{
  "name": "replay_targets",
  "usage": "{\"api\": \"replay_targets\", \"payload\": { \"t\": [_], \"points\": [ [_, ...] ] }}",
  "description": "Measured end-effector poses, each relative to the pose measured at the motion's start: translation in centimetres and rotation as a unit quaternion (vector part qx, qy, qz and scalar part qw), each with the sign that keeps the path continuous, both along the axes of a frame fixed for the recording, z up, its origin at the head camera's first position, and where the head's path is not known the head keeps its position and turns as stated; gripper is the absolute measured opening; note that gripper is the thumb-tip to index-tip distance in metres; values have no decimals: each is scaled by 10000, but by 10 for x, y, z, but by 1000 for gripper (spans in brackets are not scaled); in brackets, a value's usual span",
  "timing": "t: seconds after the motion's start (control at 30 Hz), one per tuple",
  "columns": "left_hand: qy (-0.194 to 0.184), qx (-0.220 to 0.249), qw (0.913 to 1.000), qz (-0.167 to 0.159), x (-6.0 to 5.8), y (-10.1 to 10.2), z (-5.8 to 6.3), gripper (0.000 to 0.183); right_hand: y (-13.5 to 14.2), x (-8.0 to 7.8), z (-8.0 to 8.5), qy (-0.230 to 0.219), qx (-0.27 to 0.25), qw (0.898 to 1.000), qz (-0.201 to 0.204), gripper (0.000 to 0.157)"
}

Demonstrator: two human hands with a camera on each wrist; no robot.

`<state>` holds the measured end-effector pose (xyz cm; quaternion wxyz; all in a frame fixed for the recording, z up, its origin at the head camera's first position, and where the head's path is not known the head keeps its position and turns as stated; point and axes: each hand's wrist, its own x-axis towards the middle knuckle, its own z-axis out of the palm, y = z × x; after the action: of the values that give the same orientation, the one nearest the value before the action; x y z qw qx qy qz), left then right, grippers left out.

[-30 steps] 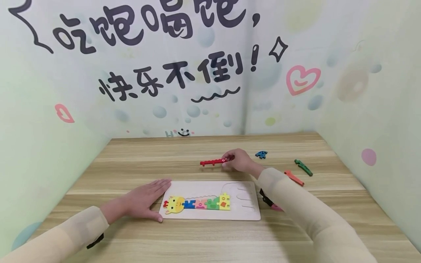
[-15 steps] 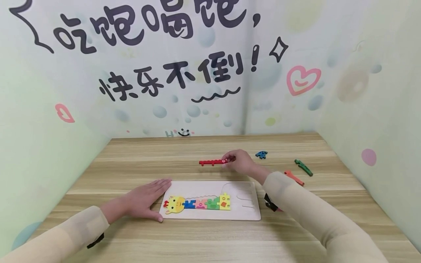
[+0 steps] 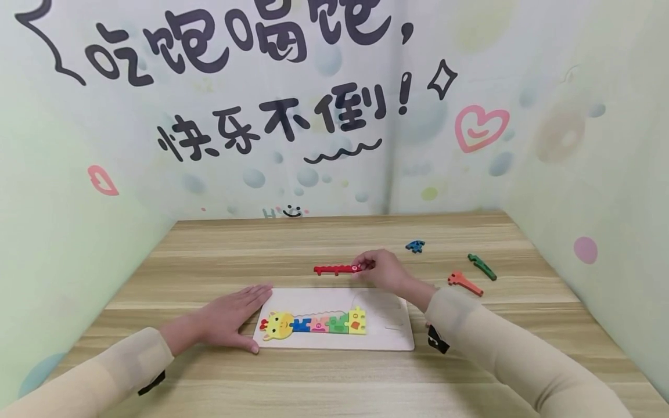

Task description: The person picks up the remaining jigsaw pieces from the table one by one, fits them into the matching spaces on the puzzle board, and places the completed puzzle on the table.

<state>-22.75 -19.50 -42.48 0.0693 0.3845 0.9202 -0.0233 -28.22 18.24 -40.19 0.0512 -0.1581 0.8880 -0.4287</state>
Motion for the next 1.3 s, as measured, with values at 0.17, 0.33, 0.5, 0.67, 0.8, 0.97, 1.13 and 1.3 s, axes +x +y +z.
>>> {"api": "replay_targets", "payload": {
  "t": [0.17,0.33,0.5,0.67,0.8,0.97,1.13,1.3],
  "points": [
    [0,-5,10000,1,0,0,0,117,-3,10,-2,56,42,10000,-28,18],
    [13,-4,10000,2,0,1,0,118,-6,19,-6,43,-39,10000,-40,16],
    [5,-54,10000,48,0,1,-1,119,-9,25,-9,62,-109,9999,-68,18],
    [5,-80,10000,55,1,1,-1,120,-12,32,-10,67,-179,9998,-83,17],
    [-15,-69,9999,76,1,2,0,119,-16,38,-9,-70,-249,9996,-60,15],
    [-24,-51,9999,97,0,2,1,118,-21,45,-10,-111,-211,9997,-3,16],
    [-9,-79,9999,104,0,2,0,118,-25,50,-11,-136,-121,9998,27,17],
    [5,-87,9999,92,0,1,-1,119,-26,54,-12,-250,-104,9996,79,18]
  ]
}}
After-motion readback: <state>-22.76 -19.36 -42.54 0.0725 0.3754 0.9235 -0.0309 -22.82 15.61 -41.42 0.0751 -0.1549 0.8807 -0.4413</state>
